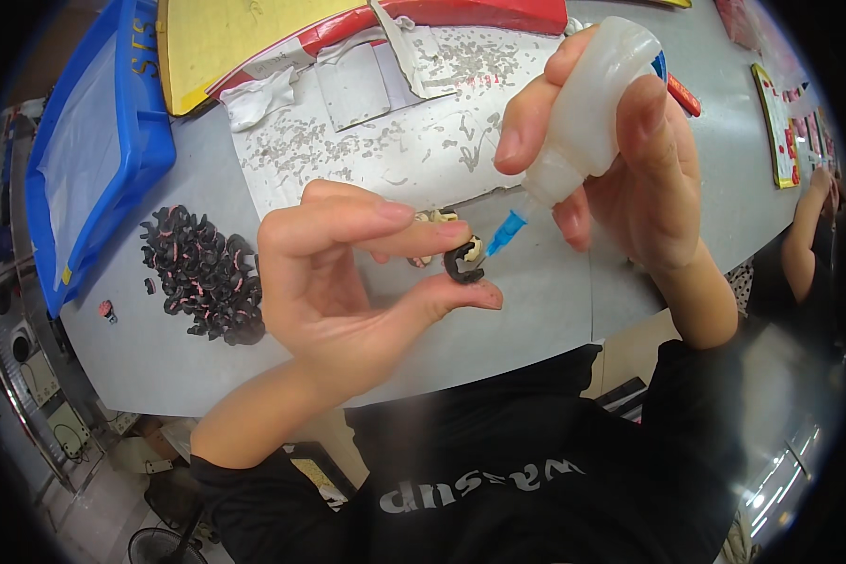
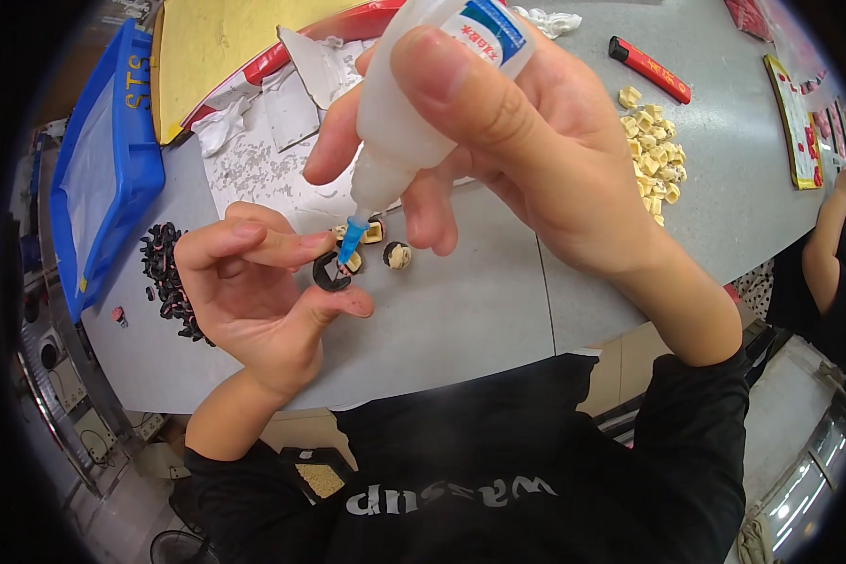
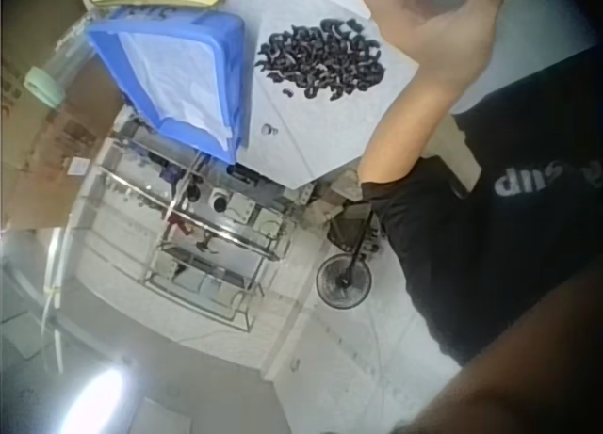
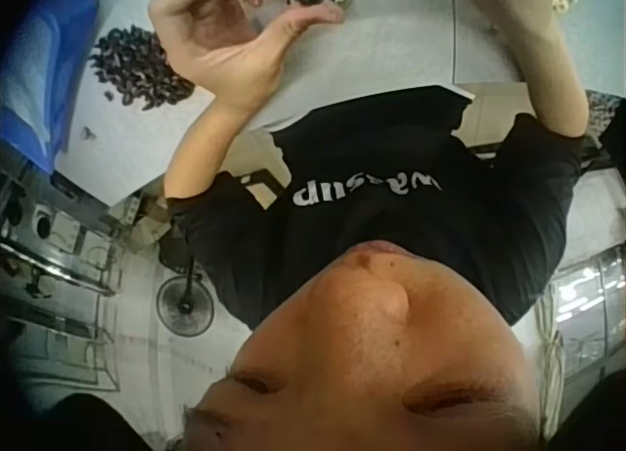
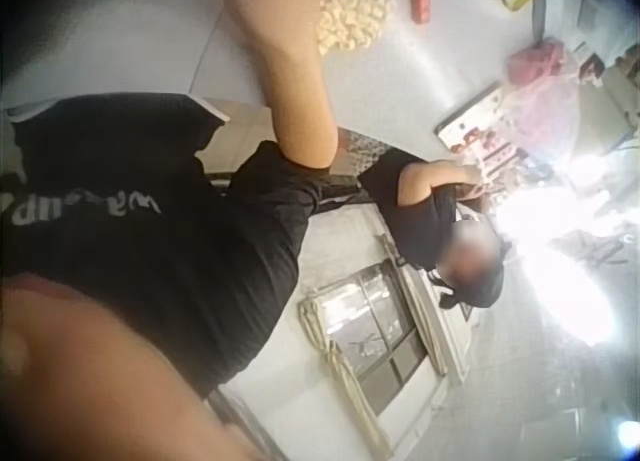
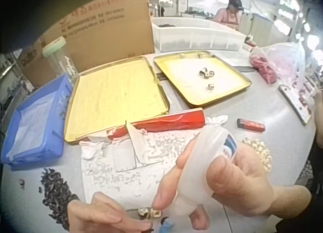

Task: Assembling small plastic toy components by applying glue and joining parts together.

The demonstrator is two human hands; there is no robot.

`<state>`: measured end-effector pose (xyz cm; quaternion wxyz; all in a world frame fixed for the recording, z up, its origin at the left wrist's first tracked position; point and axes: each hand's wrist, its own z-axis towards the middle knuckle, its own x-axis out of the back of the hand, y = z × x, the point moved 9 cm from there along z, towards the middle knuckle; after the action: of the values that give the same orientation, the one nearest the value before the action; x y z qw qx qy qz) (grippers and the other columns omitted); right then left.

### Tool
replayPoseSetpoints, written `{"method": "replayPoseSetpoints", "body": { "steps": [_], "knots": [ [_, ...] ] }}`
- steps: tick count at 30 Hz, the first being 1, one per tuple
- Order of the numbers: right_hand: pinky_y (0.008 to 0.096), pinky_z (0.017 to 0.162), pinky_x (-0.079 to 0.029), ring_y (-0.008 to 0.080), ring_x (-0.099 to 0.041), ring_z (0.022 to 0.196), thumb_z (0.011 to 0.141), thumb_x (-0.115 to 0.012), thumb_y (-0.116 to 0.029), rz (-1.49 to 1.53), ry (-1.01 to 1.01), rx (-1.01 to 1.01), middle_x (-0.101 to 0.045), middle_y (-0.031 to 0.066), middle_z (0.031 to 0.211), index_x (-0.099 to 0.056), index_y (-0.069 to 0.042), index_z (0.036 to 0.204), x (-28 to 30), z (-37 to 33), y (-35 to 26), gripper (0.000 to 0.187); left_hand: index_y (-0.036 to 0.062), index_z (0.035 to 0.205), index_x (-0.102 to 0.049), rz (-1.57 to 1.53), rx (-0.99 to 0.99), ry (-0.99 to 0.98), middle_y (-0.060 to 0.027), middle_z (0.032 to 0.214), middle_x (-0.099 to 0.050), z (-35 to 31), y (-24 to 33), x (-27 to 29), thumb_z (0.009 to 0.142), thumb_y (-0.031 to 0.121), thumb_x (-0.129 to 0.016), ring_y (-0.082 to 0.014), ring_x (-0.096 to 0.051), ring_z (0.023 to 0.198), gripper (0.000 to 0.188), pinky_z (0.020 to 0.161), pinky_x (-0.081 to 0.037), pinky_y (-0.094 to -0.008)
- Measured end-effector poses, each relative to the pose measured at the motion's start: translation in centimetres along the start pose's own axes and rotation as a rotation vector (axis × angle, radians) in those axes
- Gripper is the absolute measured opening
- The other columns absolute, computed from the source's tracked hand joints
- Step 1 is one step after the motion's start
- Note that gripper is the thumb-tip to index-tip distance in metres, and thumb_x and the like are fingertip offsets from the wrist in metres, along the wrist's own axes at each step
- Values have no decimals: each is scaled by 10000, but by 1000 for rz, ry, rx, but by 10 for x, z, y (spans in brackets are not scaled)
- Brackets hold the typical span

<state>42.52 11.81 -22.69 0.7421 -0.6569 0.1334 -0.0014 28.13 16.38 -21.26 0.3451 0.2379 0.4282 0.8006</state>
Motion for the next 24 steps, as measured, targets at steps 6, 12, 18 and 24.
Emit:
{"method": "replayPoseSetpoints", "body": {
  "steps": [6,12,18,24],
  "knots": [
    [141,377,-383,45,-447,388,908,-324,-543,-42,4,-23,-607,151,863,-411,-64,1119,1,-1,-1,531,17,1046,-420,-9,5,-7,-116,886,-547,0,0,0,595,-63,-786,-156,-626,754,586,617,-495,-220],
    [140,380,-384,47,-455,390,911,-324,-535,-13,-33,37,-606,157,863,-398,-54,1126,-1,-1,-4,531,15,1040,-424,-27,0,3,-115,882,-545,0,0,-1,586,-71,-789,-159,-624,756,589,622,-506,-225],
    [137,385,-385,50,-456,389,913,-324,-531,-24,-34,31,-605,159,861,-397,-55,1126,-1,-1,-3,527,11,1040,-423,-26,2,0,-122,877,-556,0,1,-1,583,-70,-790,-155,-620,755,592,626,-506,-221],
    [142,388,-386,58,-455,387,920,-319,-518,1,-32,43,-595,151,835,-399,-55,1118,-2,0,-5,511,6,1038,-424,-19,-4,-12,-128,881,-565,0,1,-2,587,-69,-789,-150,-615,753,585,632,-505,-220]
  ]
}}
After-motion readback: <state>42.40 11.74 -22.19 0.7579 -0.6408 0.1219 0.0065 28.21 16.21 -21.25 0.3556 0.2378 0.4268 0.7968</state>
